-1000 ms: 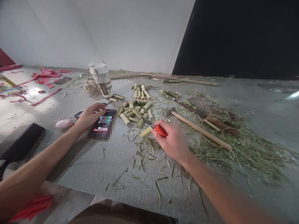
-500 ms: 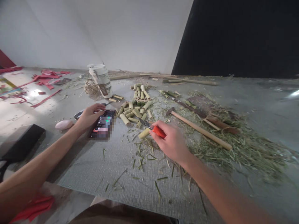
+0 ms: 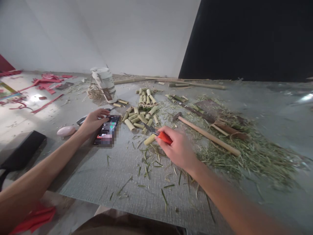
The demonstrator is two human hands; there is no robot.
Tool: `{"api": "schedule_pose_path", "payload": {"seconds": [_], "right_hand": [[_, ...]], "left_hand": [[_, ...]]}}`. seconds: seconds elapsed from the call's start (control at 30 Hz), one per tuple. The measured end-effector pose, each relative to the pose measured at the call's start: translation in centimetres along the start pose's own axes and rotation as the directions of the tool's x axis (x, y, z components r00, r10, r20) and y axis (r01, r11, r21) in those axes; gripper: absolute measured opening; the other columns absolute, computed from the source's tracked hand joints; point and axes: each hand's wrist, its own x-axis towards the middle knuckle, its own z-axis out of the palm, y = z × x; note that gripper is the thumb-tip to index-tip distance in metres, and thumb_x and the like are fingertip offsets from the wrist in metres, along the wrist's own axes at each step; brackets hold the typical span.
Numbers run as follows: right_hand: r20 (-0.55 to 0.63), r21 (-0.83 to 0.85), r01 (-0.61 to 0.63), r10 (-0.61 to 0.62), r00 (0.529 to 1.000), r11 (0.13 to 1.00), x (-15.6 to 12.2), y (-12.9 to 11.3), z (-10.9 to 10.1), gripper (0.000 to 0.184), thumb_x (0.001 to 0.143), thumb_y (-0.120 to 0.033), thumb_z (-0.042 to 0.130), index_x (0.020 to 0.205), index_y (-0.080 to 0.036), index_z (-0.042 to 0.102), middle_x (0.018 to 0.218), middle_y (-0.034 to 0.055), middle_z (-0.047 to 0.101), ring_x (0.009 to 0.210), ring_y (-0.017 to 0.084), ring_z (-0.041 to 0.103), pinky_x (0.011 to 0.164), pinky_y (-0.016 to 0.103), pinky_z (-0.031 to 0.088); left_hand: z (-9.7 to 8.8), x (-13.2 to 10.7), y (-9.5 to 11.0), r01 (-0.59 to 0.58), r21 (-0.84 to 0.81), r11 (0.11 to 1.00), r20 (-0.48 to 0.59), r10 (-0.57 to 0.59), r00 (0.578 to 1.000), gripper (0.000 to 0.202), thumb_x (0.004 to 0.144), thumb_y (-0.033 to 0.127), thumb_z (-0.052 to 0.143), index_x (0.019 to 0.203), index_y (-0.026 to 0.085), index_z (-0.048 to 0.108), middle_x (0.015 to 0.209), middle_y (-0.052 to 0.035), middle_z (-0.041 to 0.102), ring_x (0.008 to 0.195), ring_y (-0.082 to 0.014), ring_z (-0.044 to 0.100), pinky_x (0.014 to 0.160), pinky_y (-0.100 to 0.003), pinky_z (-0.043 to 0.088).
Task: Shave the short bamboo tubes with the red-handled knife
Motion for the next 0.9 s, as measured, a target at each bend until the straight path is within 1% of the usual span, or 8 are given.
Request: {"api": "schedule_pose_path", "payload": {"seconds": [0.2, 0.27, 0.4, 0.47, 0.57, 0.63, 0.73, 0.9], "right_hand": [[-0.016, 0.004, 0.018, -0.018, 1.0, 1.0, 0.1, -0.1, 0.0, 0.011, 0.097, -0.036, 0.062, 0.093, -0.025, 0.061, 0.061, -0.0067, 0.048, 0.055, 0.012, 0.043, 0.059, 0.031, 0.034], [-0.022, 0.002, 0.027, -0.027, 0.999, 1.0, 0.1, -0.1, 0.0, 0.011, 0.097, -0.036, 0.062, 0.093, -0.025, 0.06, 0.061, -0.0068, 0.047, 0.055, 0.012, 0.043, 0.06, 0.031, 0.034], [-0.018, 0.012, 0.032, -0.032, 0.999, 0.999, 0.2, -0.2, 0.0, 0.011, 0.097, -0.035, 0.062, 0.092, -0.025, 0.06, 0.063, -0.0068, 0.047, 0.057, 0.012, 0.045, 0.061, 0.031, 0.035], [-0.01, 0.025, 0.029, -0.029, 1.0, 0.999, 0.2, -0.3, 0.0, 0.011, 0.098, -0.035, 0.062, 0.093, -0.026, 0.06, 0.063, -0.0069, 0.048, 0.057, 0.012, 0.046, 0.06, 0.03, 0.035], [-0.006, 0.047, 0.029, -0.029, 1.0, 0.998, 0.2, -0.3, 0.0, 0.01, 0.097, -0.034, 0.062, 0.093, -0.025, 0.06, 0.065, -0.0066, 0.049, 0.058, 0.012, 0.047, 0.059, 0.029, 0.036], [-0.001, 0.054, 0.03, -0.03, 1.0, 0.998, 0.2, -0.4, 0.0, 0.01, 0.098, -0.034, 0.062, 0.093, -0.025, 0.06, 0.064, -0.0068, 0.048, 0.057, 0.011, 0.045, 0.058, 0.029, 0.035], [0.004, 0.046, 0.032, -0.032, 0.999, 0.998, 0.1, -0.5, -0.1, 0.012, 0.098, -0.035, 0.061, 0.091, -0.025, 0.06, 0.063, -0.0069, 0.047, 0.056, 0.012, 0.045, 0.058, 0.03, 0.034], [-0.012, 0.03, 0.022, -0.022, 1.0, 0.999, 0.1, -0.4, 0.0, 0.012, 0.097, -0.037, 0.062, 0.093, -0.025, 0.061, 0.065, -0.0063, 0.051, 0.059, 0.012, 0.047, 0.061, 0.03, 0.035]], "left_hand": [[-0.1, -0.2, 0.3, 0.013, -0.015, 1.0, -0.001, -0.013, 1.0, 0.028, 0.086, 0.033, 0.062, 0.11, 0.021, 0.069, 0.106, -0.0092, 0.075, 0.095, -0.0253, 0.067, 0.088, -0.041, 0.05], [-0.1, -0.4, 0.7, 0.001, 0.046, 0.999, -0.008, -0.001, 1.0, 0.028, 0.086, 0.032, 0.06, 0.111, 0.022, 0.069, 0.108, -0.0088, 0.075, 0.096, -0.0258, 0.067, 0.087, -0.041, 0.05], [-0.3, -0.8, 1.6, -0.061, 0.219, 0.974, -0.052, 0.074, 0.996, 0.031, 0.084, 0.032, 0.063, 0.113, 0.023, 0.07, 0.118, -0.0088, 0.071, 0.103, -0.0281, 0.065, 0.092, -0.044, 0.048], [-0.4, -0.8, 1.8, -0.053, 0.232, 0.971, -0.072, 0.072, 0.995, 0.032, 0.084, 0.033, 0.063, 0.113, 0.023, 0.071, 0.118, -0.0087, 0.071, 0.104, -0.0284, 0.064, 0.092, -0.044, 0.048], [-0.6, -0.5, 1.3, 0.033, 0.124, 0.992, -0.094, -0.022, 0.995, 0.033, 0.083, 0.035, 0.064, 0.112, 0.022, 0.071, 0.114, -0.0085, 0.073, 0.103, -0.028, 0.065, 0.088, -0.041, 0.049], [-0.6, -0.2, 0.8, 0.075, 0.042, 0.996, -0.065, -0.072, 0.995, 0.034, 0.081, 0.036, 0.065, 0.11, 0.02, 0.072, 0.109, -0.0083, 0.074, 0.1, -0.0271, 0.065, 0.087, -0.039, 0.049], [-0.4, 0.0, 0.3, 0.086, 0.0, 0.996, -0.019, -0.086, 0.996, 0.035, 0.078, 0.035, 0.068, 0.109, 0.02, 0.072, 0.103, -0.0075, 0.074, 0.095, -0.0259, 0.066, 0.085, -0.039, 0.049], [-0.2, 0.0, 0.1, 0.073, -0.048, 0.996, 0.0, -0.073, 0.997, 0.04, 0.073, 0.035, 0.072, 0.11, 0.02, 0.071, 0.103, -0.0075, 0.074, 0.093, -0.0258, 0.065, 0.084, -0.039, 0.049]]}}
